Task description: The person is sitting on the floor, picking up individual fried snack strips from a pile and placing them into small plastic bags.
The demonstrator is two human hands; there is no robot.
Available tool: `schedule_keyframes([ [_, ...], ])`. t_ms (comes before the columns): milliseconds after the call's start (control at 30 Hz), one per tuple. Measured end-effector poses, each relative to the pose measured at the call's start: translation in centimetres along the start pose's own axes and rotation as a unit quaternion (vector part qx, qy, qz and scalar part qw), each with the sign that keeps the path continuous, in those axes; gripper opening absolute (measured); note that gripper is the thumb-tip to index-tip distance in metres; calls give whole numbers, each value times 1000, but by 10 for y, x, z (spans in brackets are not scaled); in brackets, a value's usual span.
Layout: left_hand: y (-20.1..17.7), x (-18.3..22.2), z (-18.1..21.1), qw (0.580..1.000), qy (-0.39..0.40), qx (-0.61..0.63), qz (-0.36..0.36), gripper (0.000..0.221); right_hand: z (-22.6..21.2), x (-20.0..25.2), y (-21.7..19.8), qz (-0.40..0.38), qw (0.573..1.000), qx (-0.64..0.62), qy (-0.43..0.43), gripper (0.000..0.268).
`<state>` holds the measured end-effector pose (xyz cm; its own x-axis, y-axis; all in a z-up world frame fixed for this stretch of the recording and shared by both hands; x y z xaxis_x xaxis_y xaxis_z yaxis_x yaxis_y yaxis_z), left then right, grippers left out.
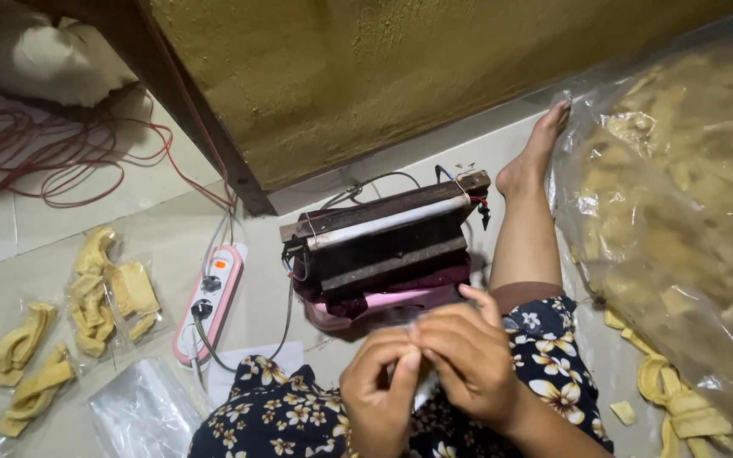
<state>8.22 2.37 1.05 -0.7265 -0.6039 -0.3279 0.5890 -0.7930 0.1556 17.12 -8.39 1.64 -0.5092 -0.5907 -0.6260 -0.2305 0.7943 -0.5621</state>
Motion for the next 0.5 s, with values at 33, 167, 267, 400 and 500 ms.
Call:
schedule_keyframes([
  [33,-7,7,-2,1000,1,0,-1,3,1,6,-9,1,1000,1,0,11],
  [167,-22,21,1,998,-46,26,34,7,-8,13,-35,-7,997,68,47,17],
  [267,-13,30,24,1000,-7,19,-8,7,-46,14,-40,-10,994,105,3,20],
  [400,-19,46,33,986,0,155,-62,5,-65,14,-55,14,996,76,-34,11],
  [500,-34,56,37,991,25,126,-47,3,-48,36,-69,41,998,19,53,17],
])
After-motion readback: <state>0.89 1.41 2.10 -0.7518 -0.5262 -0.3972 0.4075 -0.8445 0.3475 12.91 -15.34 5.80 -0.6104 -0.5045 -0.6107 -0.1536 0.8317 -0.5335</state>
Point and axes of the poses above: each hand's wrist, its own x-axis away from the middle knuckle, its own y-axis out of the palm, z = x × y, the point moved 1 cm from there along -x, towards the middle knuckle, and after that the axes turned 1 degree about y, right-handed, at the moved point
